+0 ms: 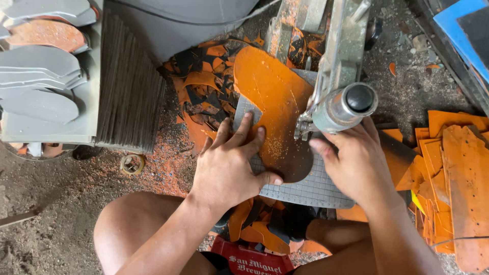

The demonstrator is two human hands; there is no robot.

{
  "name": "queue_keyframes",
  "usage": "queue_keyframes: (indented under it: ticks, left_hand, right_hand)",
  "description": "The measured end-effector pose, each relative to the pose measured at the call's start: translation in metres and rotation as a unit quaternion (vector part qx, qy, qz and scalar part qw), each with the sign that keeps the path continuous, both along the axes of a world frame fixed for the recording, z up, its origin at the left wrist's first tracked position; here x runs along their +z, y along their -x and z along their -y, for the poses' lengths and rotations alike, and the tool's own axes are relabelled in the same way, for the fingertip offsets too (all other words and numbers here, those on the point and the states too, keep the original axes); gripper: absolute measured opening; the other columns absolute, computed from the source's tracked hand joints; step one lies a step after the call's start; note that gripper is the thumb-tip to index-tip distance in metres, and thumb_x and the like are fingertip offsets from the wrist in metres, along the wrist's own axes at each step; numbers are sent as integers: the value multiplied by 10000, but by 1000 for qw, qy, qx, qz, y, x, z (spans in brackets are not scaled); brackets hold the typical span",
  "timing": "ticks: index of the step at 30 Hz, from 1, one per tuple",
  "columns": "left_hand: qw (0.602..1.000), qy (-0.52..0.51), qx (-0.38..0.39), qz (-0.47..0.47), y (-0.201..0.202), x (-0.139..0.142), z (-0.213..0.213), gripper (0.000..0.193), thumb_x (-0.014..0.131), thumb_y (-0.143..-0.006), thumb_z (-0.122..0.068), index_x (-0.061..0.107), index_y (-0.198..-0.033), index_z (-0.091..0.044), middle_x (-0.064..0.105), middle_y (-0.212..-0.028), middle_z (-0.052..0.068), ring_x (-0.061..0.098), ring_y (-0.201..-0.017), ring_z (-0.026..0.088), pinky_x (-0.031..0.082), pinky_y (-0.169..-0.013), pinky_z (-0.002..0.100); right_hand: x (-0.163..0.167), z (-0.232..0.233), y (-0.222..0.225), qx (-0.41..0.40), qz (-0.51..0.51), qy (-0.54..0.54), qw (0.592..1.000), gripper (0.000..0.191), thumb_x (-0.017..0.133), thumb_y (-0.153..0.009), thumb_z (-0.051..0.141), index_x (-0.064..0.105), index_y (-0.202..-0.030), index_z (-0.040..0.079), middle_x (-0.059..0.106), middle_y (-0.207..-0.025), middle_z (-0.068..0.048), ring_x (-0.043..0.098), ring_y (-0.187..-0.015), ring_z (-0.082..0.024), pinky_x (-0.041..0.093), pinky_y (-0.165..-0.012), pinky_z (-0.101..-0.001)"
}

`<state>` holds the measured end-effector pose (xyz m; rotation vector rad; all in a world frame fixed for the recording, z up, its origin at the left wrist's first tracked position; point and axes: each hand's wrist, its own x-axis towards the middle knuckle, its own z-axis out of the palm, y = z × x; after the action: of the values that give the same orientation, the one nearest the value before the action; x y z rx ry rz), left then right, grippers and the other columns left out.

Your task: The person uses a band saw to cut orange rubber sheets into shoe sole shapes. They guide the material through the blade, rotate it to follow the pattern, and remove the finished pieces.

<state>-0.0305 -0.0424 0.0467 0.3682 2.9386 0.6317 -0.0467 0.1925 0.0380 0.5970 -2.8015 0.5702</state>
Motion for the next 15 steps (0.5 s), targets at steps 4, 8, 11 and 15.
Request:
queue_keyframes:
  ticks: [4, 8, 11, 15]
  left_hand:
    - [999, -14, 12, -26, -4, -4, -5, 1004, 886, -526, -632, 652, -1368, -136, 455, -1563, 170, 432, -1395, 517, 493, -961, 550]
    - [998, -29, 32, -49, -9, -10, -10, 962, 901, -538, -632, 665, -1296, -88, 514, -1466, 194, 495, -1282, 548, 544, -908, 520]
    - [996, -39, 41, -75, -13, -13, -14, 961, 907, -511, -599, 676, -1278, -68, 566, -1450, 153, 540, -1259, 539, 566, -882, 507]
    - [993, -47, 62, -87, -17, -15, -19, 944, 908, -523, -605, 683, -1271, -76, 596, -1430, 126, 555, -1235, 544, 568, -877, 507]
  right_hand:
    - [5, 9, -37, -84, 66, 15, 994, 385, 791, -826, 326, 774, -1091, 47, 722, -1209, -130, 644, -1185, -357, 477, -1015, -475]
    - [-6, 12, -57, -43, 24, -8, 999, 369, 822, -737, 358, 815, -988, 87, 737, -1230, -81, 634, -1250, -316, 473, -1040, -468]
    - [-12, 6, -56, -32, 10, 12, 999, 328, 823, -733, 296, 821, -994, 96, 742, -1229, -65, 639, -1256, -286, 477, -1060, -451]
    - [-17, -1, -44, -21, 6, 22, 1000, 299, 833, -714, 258, 824, -967, 100, 749, -1215, -59, 642, -1258, -264, 478, -1060, -430]
